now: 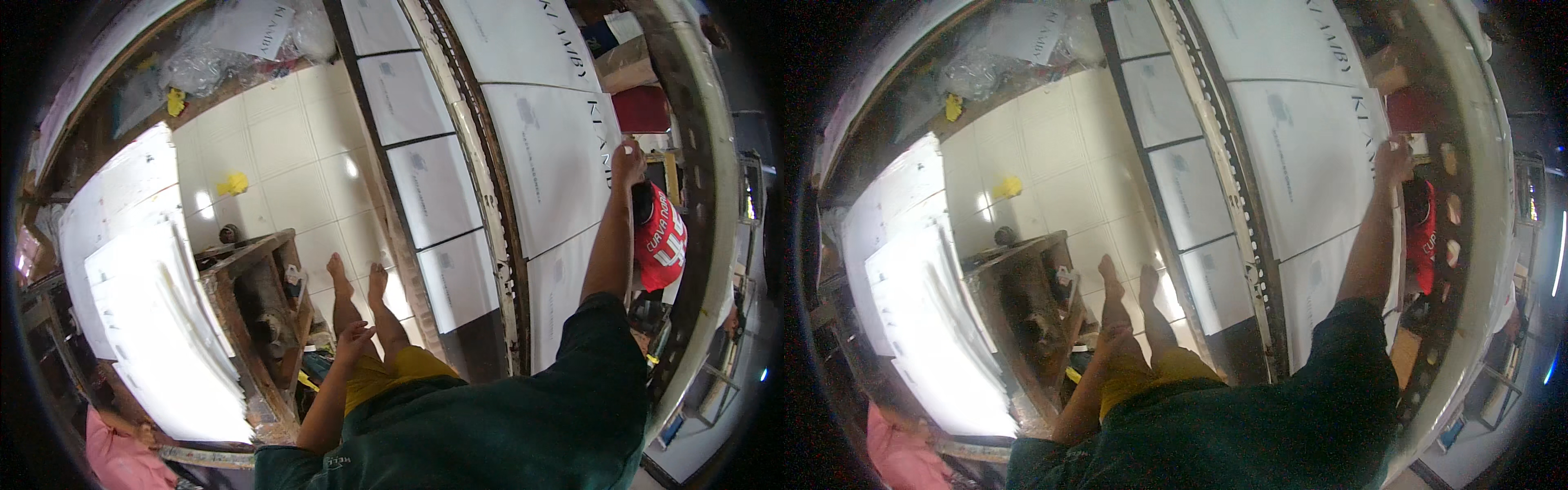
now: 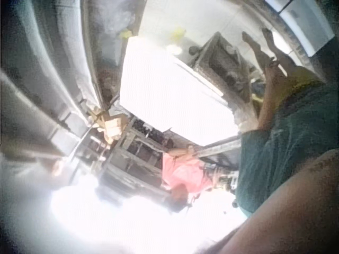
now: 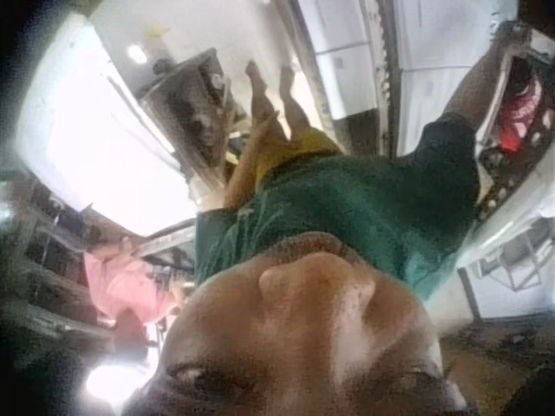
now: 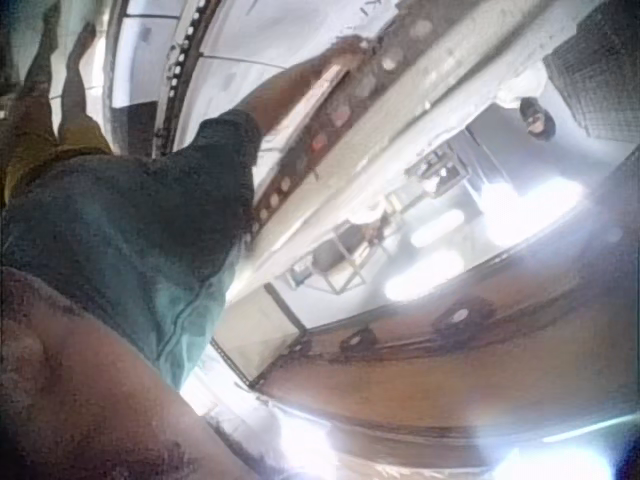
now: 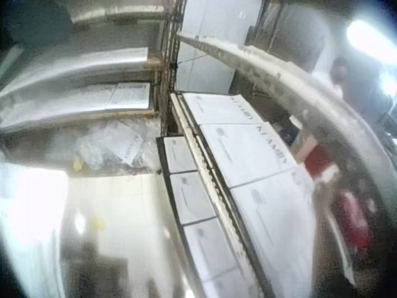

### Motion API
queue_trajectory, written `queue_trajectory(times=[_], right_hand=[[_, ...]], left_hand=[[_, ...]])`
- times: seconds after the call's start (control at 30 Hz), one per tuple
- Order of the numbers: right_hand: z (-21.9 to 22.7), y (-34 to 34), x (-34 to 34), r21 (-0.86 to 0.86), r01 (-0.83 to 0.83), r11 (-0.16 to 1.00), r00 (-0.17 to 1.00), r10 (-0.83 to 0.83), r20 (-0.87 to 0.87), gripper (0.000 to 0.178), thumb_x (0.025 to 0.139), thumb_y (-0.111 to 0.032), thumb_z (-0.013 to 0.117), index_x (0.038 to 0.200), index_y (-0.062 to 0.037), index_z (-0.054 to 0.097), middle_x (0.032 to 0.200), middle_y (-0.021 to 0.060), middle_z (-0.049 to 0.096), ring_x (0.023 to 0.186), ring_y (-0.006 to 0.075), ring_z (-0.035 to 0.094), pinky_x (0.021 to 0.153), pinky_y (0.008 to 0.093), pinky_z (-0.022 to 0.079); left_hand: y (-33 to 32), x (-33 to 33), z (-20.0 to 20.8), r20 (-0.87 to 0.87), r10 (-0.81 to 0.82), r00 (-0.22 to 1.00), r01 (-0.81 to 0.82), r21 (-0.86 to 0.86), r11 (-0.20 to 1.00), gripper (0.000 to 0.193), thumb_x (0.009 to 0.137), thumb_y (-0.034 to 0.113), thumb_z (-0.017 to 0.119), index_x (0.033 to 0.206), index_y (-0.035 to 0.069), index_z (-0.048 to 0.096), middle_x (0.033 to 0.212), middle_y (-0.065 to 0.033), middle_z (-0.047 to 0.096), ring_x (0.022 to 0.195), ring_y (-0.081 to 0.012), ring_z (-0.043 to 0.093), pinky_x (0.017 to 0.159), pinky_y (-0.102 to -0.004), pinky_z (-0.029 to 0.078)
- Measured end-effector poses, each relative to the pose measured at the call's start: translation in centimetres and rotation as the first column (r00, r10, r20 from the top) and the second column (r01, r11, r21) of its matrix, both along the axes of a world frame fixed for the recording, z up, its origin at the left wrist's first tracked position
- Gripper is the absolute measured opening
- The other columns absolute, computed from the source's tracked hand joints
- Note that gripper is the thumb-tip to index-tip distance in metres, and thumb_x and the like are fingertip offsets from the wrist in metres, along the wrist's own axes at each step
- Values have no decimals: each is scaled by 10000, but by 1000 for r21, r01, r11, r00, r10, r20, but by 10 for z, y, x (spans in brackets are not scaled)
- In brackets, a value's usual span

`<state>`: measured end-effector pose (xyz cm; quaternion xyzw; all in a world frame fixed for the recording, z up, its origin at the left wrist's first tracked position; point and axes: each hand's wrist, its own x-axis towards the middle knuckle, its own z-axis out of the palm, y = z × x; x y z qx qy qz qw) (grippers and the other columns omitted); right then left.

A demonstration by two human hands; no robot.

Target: The person repeatedly picks up printed white sheets from a table and places them onto a metal shelving unit. The sheets are handled one at a time and stacked in a row on the shelf.

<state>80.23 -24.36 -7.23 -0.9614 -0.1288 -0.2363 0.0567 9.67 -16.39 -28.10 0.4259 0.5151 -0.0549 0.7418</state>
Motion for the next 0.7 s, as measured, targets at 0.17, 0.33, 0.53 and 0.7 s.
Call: queue_trajectory(times=[0.17,0.33,0.53,0.7], right_hand=[[7,123,-111,381,-430,819,902,403,153,216,674,-96,630,876,-168,605,956,82,625,957,294,563,816,422,414],[42,214,-261,674,-660,333,583,792,180,245,677,27,553,908,-45,593,920,106,620,912,285,576,830,362,426],[-50,221,-411,833,-536,139,-176,946,-271,264,749,49,469,982,-42,551,849,35,563,825,118,526,742,267,435],[-163,131,-440,435,-862,259,-388,212,-897,400,671,-57,501,1061,-32,589,1025,156,617,945,271,573,815,360,449]], left_hand=[[24,18,67,67,81,994,-84,39,996,381,810,176,678,1105,-14,530,948,-68,564,872,-121,538,775,-237,435],[44,15,136,241,235,942,-276,151,949,338,836,135,638,1114,-18,521,979,-68,573,920,-126,545,815,-250,436],[59,-11,200,364,402,840,-500,236,833,362,832,152,638,1133,-6,514,1011,-75,578,923,-127,558,807,-259,452],[72,-39,254,441,549,710,-689,274,671,360,824,191,649,1131,45,529,999,-56,579,926,-118,552,779,-260,446]])
